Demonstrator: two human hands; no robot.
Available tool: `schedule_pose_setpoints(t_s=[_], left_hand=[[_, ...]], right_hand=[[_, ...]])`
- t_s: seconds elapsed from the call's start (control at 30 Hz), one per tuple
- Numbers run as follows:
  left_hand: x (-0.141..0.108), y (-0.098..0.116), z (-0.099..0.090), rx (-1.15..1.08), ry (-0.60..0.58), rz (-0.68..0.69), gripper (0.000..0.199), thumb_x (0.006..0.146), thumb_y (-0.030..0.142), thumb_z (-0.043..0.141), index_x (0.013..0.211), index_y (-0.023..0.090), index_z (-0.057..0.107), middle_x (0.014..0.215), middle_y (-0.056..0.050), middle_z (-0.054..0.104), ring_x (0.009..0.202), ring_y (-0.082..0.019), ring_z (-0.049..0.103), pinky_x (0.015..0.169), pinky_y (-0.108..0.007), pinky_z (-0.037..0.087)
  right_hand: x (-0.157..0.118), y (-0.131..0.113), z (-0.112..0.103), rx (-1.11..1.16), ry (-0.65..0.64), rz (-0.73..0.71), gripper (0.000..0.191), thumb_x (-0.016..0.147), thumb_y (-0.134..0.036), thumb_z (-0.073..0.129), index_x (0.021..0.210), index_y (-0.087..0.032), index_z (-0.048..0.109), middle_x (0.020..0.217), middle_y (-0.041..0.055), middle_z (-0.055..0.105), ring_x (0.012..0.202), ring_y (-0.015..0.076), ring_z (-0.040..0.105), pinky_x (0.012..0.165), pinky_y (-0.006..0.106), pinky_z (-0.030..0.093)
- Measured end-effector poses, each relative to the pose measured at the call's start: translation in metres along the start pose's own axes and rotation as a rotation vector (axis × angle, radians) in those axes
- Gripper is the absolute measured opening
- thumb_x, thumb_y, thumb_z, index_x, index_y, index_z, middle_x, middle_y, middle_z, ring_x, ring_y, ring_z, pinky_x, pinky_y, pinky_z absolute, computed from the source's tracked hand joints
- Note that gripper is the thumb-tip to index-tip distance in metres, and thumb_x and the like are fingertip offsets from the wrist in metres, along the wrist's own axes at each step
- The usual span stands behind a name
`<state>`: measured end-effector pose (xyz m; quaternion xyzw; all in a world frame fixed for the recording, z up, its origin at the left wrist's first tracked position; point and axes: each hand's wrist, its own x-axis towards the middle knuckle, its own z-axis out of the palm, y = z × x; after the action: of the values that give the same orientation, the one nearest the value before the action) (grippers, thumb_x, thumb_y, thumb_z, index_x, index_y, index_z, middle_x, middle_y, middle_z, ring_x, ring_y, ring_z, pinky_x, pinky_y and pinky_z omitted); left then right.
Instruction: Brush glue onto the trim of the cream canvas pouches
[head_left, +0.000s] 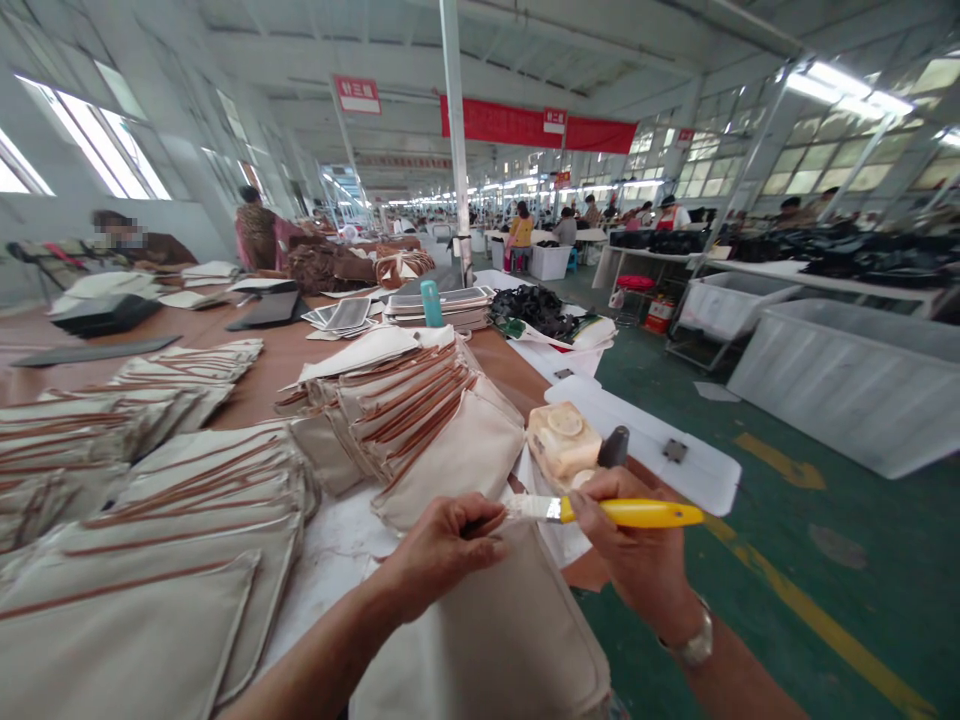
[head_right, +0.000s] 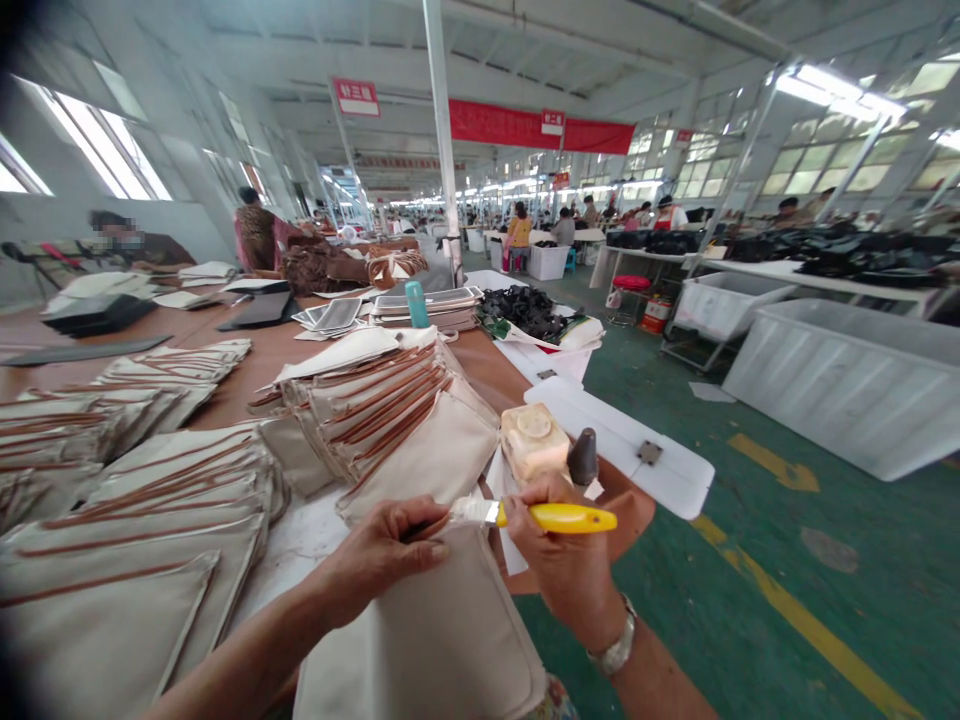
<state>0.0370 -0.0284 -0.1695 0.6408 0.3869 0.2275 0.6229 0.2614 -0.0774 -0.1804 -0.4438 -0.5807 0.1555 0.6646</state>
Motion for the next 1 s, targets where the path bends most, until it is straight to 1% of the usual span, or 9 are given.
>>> schedule_pose_setpoints(t_s=[0.17, 0.3, 0.37, 0.43, 0.53, 0.67, 0.77, 0.9, 1.0], left_hand=[[-0.005, -0.001, 0.0, 0.069, -0.028, 0.032, 0.037, 0.075, 0.047, 0.076, 0.081, 0.011, 0.07, 0.08, -0.001, 0.056, 0.073, -0.014, 0.048, 0.061, -0.023, 0.034], [-0.009, -0.002, 0.0, 0.131, -0.037, 0.065, 0.034, 0.079, 0.046, 0.073, 0.079, 0.012, 0.069, 0.08, 0.0, 0.052, 0.072, -0.013, 0.046, 0.062, -0.023, 0.034], [-0.013, -0.004, -0.002, 0.148, -0.054, 0.07, 0.035, 0.08, 0.047, 0.073, 0.08, 0.012, 0.07, 0.08, 0.0, 0.052, 0.072, -0.013, 0.046, 0.063, -0.023, 0.035], [-0.018, -0.006, -0.003, 0.142, -0.069, 0.065, 0.037, 0.082, 0.05, 0.07, 0.085, 0.013, 0.072, 0.085, -0.001, 0.055, 0.077, -0.015, 0.05, 0.065, -0.023, 0.037], [-0.026, -0.01, -0.004, 0.124, -0.03, 0.072, 0.039, 0.089, 0.052, 0.061, 0.09, 0.015, 0.074, 0.088, -0.003, 0.059, 0.085, -0.017, 0.053, 0.071, -0.024, 0.04], [-0.033, -0.013, 0.002, 0.092, 0.047, 0.123, 0.039, 0.09, 0.051, 0.061, 0.086, 0.014, 0.072, 0.079, -0.002, 0.057, 0.071, -0.013, 0.051, 0.063, -0.022, 0.039], [-0.038, -0.012, 0.008, 0.262, 0.109, 0.298, 0.029, 0.093, 0.041, 0.062, 0.084, 0.014, 0.071, 0.074, -0.001, 0.058, 0.065, -0.011, 0.051, 0.059, -0.021, 0.038], [-0.052, -0.004, 0.015, 0.719, 0.212, 0.716, 0.01, 0.095, 0.021, 0.06, 0.093, 0.016, 0.069, 0.075, -0.002, 0.062, 0.064, -0.011, 0.054, 0.058, -0.022, 0.037], [-0.061, 0.009, 0.018, 1.078, 0.202, 0.938, 0.01, 0.097, 0.016, 0.055, 0.094, 0.016, 0.065, 0.072, -0.001, 0.061, 0.061, -0.013, 0.049, 0.055, -0.029, 0.032]], right_hand=[[-0.004, -0.003, -0.003, -0.036, 0.017, -0.023, 0.014, 0.092, -0.018, 0.067, 0.08, -0.02, 0.059, 0.07, -0.0025, 0.057, 0.057, 0.0123, 0.052, 0.051, 0.024, 0.041], [-0.01, -0.004, -0.002, -0.154, -0.065, -0.058, 0.017, 0.091, -0.018, 0.067, 0.077, -0.021, 0.059, 0.071, -0.0014, 0.059, 0.058, 0.0131, 0.052, 0.051, 0.025, 0.04], [-0.01, -0.003, -0.004, -0.159, -0.061, -0.051, 0.018, 0.092, -0.02, 0.068, 0.075, -0.021, 0.059, 0.07, -0.0013, 0.058, 0.057, 0.0133, 0.051, 0.051, 0.025, 0.039], [-0.009, -0.003, -0.011, -0.112, 0.002, -0.008, 0.019, 0.091, -0.026, 0.07, 0.075, -0.021, 0.06, 0.068, -0.0007, 0.056, 0.057, 0.0144, 0.051, 0.052, 0.026, 0.04], [-0.01, -0.004, -0.026, -0.022, 0.125, 0.107, 0.023, 0.087, -0.034, 0.077, 0.074, -0.02, 0.064, 0.067, 0.0013, 0.056, 0.058, 0.0157, 0.05, 0.051, 0.027, 0.04], [-0.015, -0.011, -0.041, 0.141, 0.209, 0.294, 0.023, 0.085, -0.036, 0.081, 0.079, -0.019, 0.066, 0.077, 0.0042, 0.062, 0.054, 0.0121, 0.048, 0.043, 0.023, 0.034], [-0.015, -0.02, -0.042, 0.261, 0.247, 0.401, 0.026, 0.08, -0.038, 0.084, 0.078, -0.018, 0.067, 0.082, 0.0067, 0.065, 0.053, 0.0101, 0.048, 0.04, 0.02, 0.031], [-0.012, -0.029, -0.039, 0.328, 0.257, 0.448, 0.031, 0.077, -0.039, 0.086, 0.072, -0.017, 0.065, 0.067, 0.0043, 0.059, 0.047, 0.0084, 0.044, 0.037, 0.017, 0.027], [-0.012, -0.034, -0.037, 0.332, 0.201, 0.447, 0.029, 0.081, -0.038, 0.083, 0.071, -0.018, 0.064, 0.062, 0.0025, 0.057, 0.042, 0.0068, 0.039, 0.035, 0.017, 0.023]])
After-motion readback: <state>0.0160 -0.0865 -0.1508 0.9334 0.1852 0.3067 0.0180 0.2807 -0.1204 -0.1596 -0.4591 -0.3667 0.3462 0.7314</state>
